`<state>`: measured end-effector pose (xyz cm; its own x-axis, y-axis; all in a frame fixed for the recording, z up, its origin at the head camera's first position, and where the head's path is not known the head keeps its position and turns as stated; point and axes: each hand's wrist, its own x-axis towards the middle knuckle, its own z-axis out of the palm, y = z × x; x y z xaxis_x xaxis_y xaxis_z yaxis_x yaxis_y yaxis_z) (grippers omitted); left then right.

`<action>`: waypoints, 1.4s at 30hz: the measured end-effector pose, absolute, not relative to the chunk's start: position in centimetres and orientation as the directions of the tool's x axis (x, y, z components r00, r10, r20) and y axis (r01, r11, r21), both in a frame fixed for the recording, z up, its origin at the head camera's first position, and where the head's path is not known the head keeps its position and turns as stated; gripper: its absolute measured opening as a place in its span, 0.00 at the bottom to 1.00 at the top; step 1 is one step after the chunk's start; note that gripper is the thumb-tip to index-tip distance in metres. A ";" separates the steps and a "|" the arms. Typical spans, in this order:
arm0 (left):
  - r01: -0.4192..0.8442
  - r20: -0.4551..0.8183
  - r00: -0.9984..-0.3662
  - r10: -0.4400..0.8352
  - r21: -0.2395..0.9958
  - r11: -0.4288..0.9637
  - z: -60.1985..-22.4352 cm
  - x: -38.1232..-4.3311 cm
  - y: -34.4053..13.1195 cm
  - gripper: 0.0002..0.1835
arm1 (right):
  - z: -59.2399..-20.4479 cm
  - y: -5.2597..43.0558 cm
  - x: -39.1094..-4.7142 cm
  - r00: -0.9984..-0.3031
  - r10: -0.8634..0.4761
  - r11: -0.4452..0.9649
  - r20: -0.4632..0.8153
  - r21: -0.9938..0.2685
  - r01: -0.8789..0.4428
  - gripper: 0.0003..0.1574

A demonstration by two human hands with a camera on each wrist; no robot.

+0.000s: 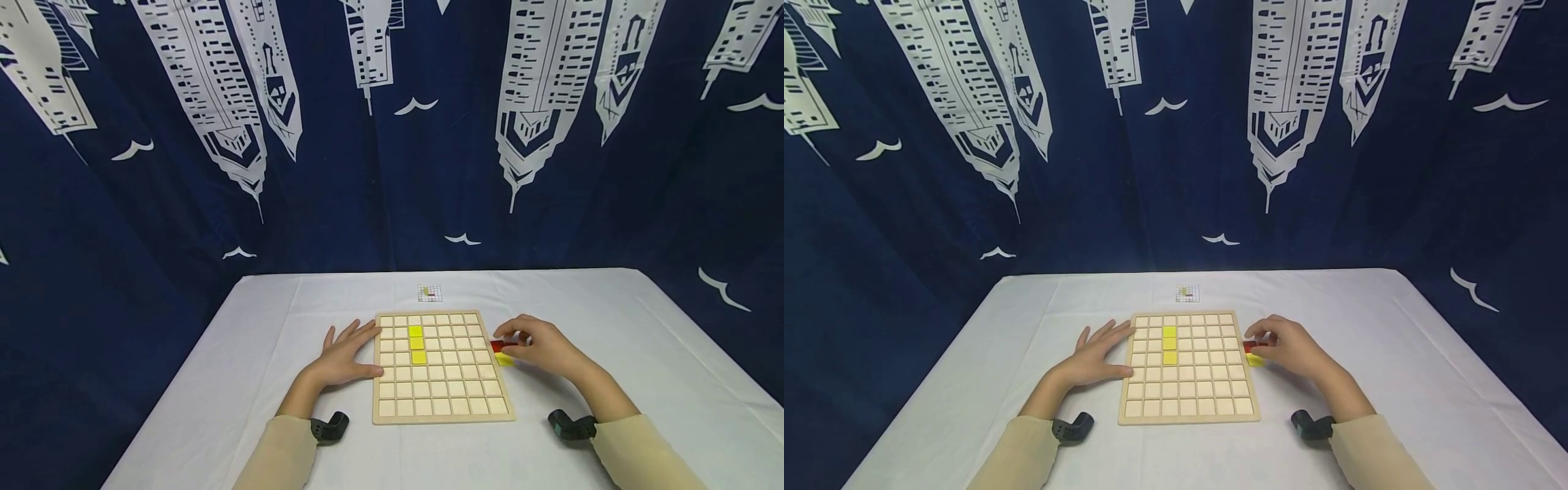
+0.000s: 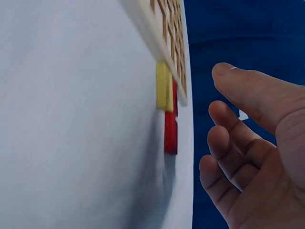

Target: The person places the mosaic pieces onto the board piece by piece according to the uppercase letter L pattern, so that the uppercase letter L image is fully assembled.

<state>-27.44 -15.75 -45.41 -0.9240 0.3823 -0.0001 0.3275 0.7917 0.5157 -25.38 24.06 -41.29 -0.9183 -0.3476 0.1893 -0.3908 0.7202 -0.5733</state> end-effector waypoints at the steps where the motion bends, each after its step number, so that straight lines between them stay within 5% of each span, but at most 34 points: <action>1: 0.328 0.001 -0.924 0.383 0.518 0.790 -45.4 -27.4 -15.8 0.47 | -41.3 24.2 -25.3 -0.921 -0.347 0.722 0.177 -0.576 -0.382 0.14; 42: 0.330 -0.002 -0.920 0.391 0.535 0.778 -45.0 -27.2 -15.7 0.47 | -42.4 24.8 -25.4 -0.935 -0.355 0.776 0.006 -0.556 -0.298 0.15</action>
<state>-27.21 -15.71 -45.01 -0.9203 0.3912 -0.0015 0.3297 0.7777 0.5352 -25.45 24.77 -42.42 -0.9350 -0.3545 0.0061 -0.2979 0.7760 -0.5559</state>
